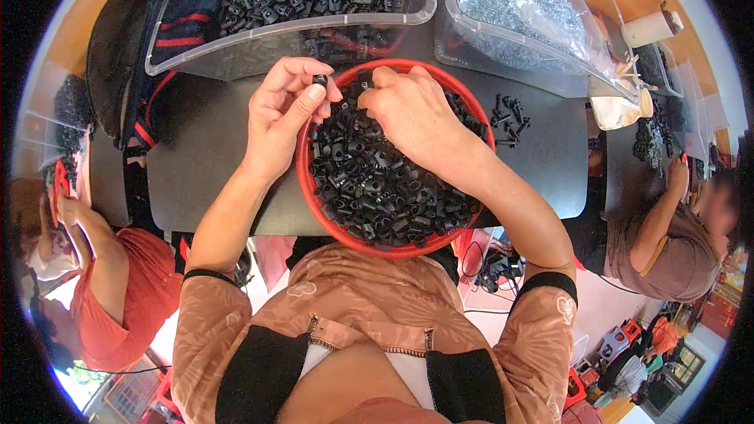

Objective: The person assembles plastic cord locks by hand, taking plastic components and springs from containers and fitting the pieces together.

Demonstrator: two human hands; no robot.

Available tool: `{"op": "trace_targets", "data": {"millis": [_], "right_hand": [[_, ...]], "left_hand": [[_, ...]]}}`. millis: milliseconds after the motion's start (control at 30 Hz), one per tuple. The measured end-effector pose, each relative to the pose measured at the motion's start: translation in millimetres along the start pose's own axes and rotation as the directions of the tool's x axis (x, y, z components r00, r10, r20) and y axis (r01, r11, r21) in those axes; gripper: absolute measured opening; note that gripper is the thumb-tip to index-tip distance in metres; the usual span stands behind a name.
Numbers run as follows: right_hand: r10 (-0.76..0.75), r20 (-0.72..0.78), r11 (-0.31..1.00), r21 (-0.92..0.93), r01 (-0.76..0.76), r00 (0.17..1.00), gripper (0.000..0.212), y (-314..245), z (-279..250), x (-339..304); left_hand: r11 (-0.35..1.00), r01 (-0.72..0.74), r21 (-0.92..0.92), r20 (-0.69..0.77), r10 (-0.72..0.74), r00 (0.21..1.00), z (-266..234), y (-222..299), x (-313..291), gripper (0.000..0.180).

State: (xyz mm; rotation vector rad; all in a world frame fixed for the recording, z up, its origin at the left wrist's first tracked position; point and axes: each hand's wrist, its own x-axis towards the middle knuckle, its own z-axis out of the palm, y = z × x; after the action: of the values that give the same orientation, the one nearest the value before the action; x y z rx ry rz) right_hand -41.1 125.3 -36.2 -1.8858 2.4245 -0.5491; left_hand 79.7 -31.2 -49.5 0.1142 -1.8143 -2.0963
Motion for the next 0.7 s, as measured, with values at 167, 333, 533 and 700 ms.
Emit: {"op": "trace_targets", "data": {"millis": [167, 333, 533, 700], "right_hand": [[-0.111, -0.059, 0.993, -0.057, 0.107, 0.992, 0.013, 2, 8, 1], [-0.146, -0.118, 0.989, -0.006, 0.147, 0.982, 0.010, 7, 10, -2], [0.192, -0.099, 0.761, 0.644, -0.084, 0.976, 0.008, 4, -9, -9], [0.310, 0.011, 0.430, 0.890, -0.150, 0.951, 0.007, -1, -16, -7]], "left_hand": [[1.000, 0.018, 0.014, -0.028, -0.018, 0.999, 4, 2, -1, 0.020], [0.999, 0.024, 0.021, -0.021, -0.023, 1.000, 3, 0, -1, 0.020], [1.000, 0.026, -0.008, 0.016, -0.026, 1.000, 1, -2, -1, 0.019], [0.998, 0.067, 0.008, 0.033, -0.068, 0.997, 4, 0, -3, 0.019]]}}
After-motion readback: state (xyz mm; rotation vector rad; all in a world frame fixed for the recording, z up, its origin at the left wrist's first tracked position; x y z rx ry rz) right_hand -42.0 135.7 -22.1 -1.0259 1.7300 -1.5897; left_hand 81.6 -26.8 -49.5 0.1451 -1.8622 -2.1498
